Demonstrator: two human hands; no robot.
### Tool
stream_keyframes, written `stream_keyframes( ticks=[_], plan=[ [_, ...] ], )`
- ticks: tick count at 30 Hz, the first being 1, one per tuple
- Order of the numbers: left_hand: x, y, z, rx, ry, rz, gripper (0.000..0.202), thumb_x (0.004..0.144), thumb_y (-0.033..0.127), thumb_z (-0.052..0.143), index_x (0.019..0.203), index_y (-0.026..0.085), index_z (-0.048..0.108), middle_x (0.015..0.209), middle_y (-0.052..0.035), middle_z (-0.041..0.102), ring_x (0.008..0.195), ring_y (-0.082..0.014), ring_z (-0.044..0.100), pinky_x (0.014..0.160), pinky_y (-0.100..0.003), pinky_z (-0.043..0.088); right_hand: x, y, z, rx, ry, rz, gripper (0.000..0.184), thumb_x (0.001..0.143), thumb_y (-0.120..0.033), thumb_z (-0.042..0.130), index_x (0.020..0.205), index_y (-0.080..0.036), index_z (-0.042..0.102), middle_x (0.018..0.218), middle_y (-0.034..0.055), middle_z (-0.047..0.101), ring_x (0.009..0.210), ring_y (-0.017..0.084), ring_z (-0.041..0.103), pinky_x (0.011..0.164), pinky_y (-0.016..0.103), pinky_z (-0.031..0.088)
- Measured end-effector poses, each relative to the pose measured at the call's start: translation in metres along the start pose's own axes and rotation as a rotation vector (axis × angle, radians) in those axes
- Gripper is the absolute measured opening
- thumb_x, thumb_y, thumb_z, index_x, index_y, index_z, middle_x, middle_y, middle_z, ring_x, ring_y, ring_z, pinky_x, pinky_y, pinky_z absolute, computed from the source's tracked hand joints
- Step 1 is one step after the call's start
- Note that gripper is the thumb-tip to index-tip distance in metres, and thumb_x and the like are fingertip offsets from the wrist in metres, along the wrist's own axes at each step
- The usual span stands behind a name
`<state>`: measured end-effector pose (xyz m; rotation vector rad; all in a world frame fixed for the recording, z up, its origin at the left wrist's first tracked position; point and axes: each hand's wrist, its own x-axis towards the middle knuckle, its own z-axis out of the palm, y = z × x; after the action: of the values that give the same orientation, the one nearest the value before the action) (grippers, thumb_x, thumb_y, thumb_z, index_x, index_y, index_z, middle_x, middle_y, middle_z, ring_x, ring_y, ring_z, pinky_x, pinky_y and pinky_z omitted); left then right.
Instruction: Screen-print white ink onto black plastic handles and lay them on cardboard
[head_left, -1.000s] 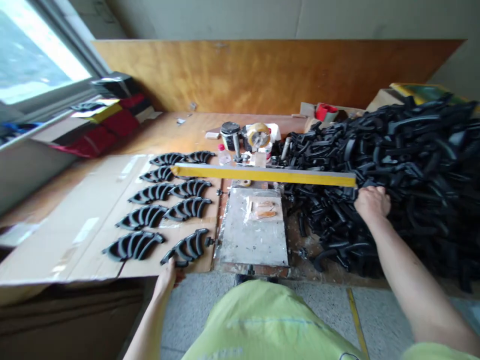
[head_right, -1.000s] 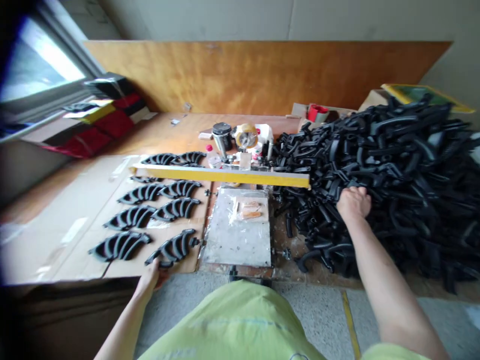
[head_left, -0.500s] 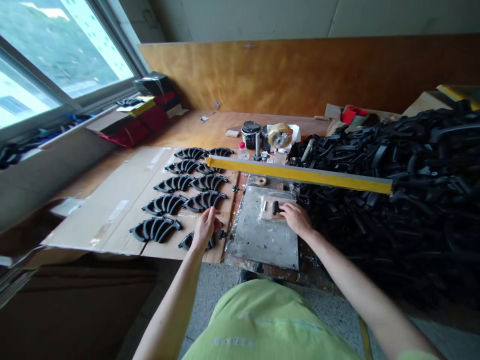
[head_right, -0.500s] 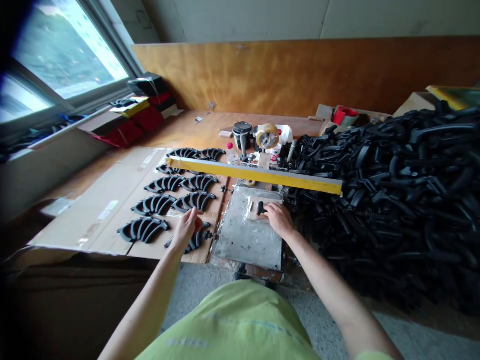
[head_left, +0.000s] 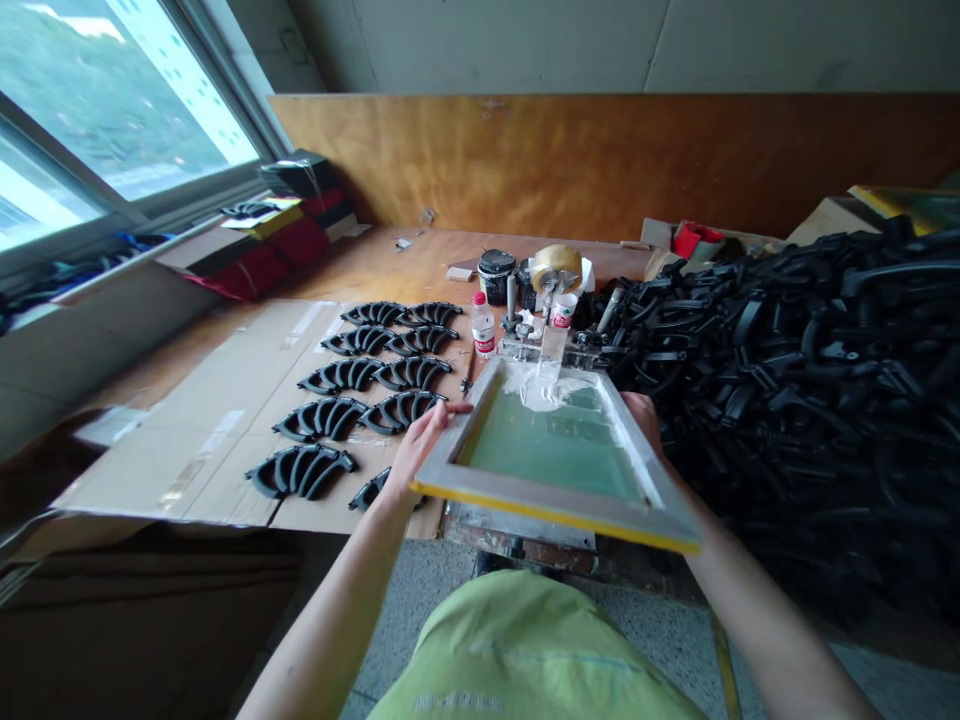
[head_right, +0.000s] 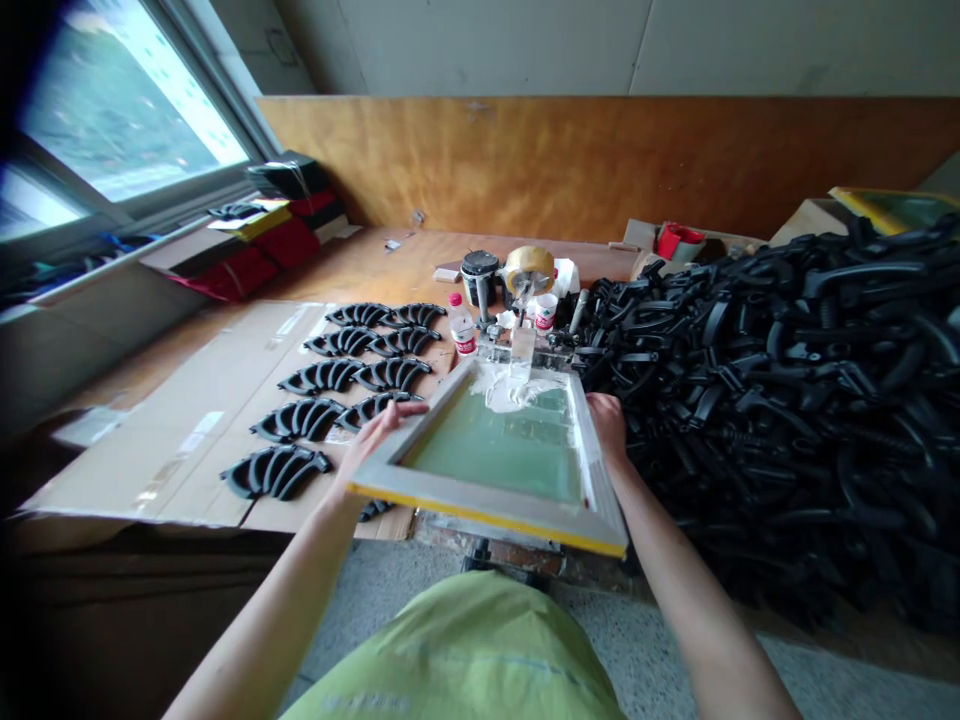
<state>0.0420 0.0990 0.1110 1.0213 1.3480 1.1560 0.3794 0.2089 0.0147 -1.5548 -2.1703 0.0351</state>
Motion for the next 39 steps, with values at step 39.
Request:
stream_keyframes(
  ticks=[39],
  plan=[
    [-0.015,-0.040,-0.010,0.039,-0.030,-0.199,0.063,0.076,0.054,0.063,0.130,0.023,0.053,0.081,-0.0010,0.067,0.066,-0.0150,0.061,0.055,-0.021,0.045,0.109,-0.056,-0.015,0.060,-0.176,-0.080,0.057,0.082,-0.033,0.063,0.136,-0.036,0.045,0.102,0.0020,0.067,0.085,0.019,0.062,0.071,0.027,0.045]
  ],
)
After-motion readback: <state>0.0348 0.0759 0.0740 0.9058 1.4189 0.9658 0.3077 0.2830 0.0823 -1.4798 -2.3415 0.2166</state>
